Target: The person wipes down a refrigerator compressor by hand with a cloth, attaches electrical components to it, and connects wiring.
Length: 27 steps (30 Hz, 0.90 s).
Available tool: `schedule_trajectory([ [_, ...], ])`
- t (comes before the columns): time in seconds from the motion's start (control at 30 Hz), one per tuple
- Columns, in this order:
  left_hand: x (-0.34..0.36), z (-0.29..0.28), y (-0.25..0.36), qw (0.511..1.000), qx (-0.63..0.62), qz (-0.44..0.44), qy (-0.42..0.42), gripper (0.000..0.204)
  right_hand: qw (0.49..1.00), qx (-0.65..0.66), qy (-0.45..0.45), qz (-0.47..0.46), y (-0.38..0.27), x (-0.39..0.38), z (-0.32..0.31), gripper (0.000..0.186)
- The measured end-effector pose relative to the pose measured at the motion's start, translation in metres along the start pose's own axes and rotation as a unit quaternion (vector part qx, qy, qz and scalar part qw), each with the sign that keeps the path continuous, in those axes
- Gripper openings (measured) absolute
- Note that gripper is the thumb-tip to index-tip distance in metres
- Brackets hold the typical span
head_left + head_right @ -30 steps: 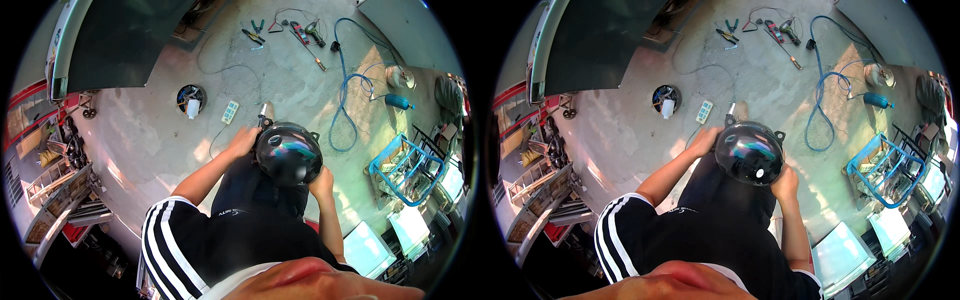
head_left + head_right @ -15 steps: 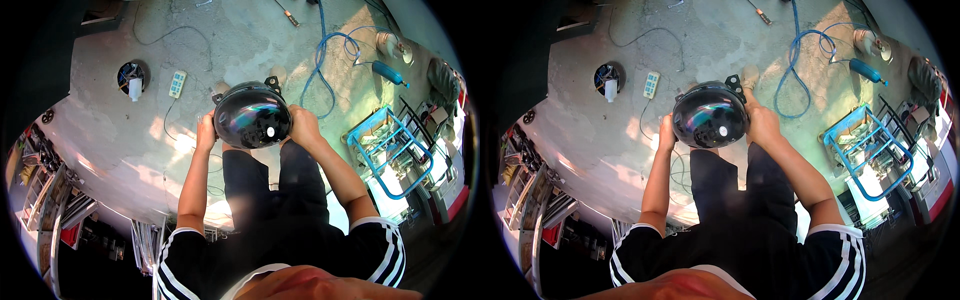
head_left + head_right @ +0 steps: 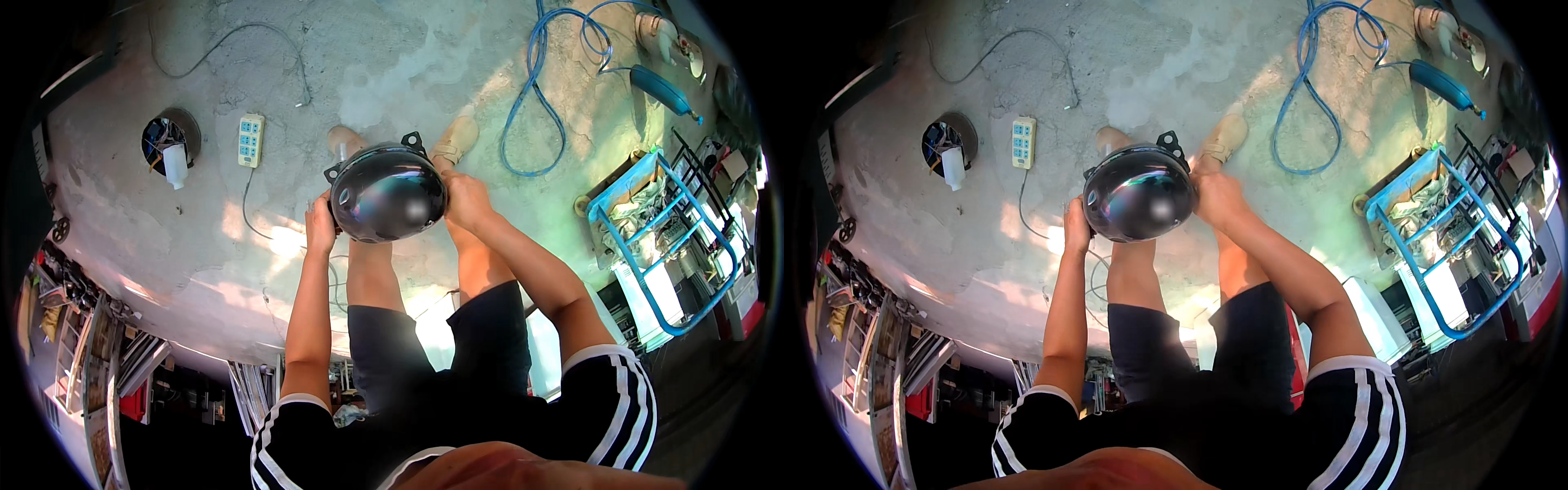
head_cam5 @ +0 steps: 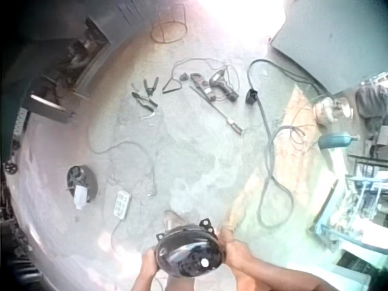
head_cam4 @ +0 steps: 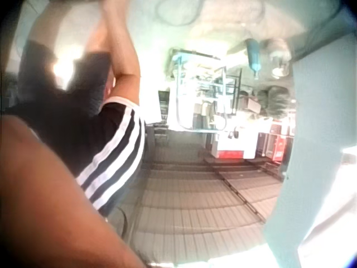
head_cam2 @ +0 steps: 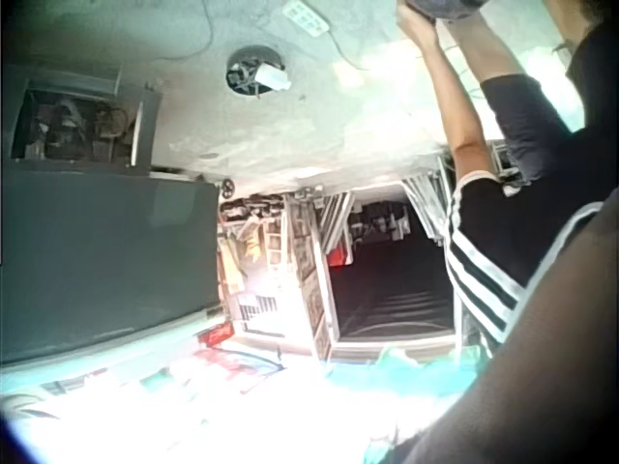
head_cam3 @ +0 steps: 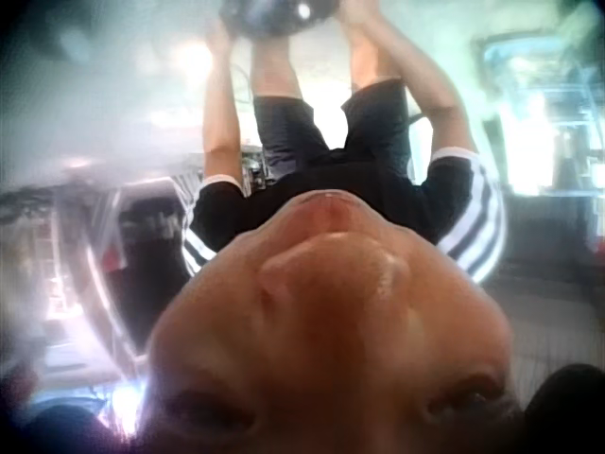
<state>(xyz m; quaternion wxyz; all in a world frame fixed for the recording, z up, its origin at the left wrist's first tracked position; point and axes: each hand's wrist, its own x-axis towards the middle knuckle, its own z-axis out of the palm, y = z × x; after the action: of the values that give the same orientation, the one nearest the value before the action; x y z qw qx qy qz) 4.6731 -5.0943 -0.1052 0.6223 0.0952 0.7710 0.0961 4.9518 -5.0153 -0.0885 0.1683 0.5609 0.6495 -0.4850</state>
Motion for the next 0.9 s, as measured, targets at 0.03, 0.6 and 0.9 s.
schedule_trajectory([
  [0.03,0.007,0.007,0.001,1.000,0.003,-0.010,0.011,0.058,0.999,0.003,0.031,-0.023,0.011,0.004,0.014,0.018],
  [0.6,0.226,0.159,0.053,0.984,0.061,0.167,-0.022,0.051,0.979,0.012,0.198,0.044,0.199,0.153,0.039,0.020],
  [0.9,0.290,0.194,0.065,0.978,0.110,0.173,-0.031,0.046,0.978,0.002,0.191,0.088,0.235,0.192,0.035,0.021],
])
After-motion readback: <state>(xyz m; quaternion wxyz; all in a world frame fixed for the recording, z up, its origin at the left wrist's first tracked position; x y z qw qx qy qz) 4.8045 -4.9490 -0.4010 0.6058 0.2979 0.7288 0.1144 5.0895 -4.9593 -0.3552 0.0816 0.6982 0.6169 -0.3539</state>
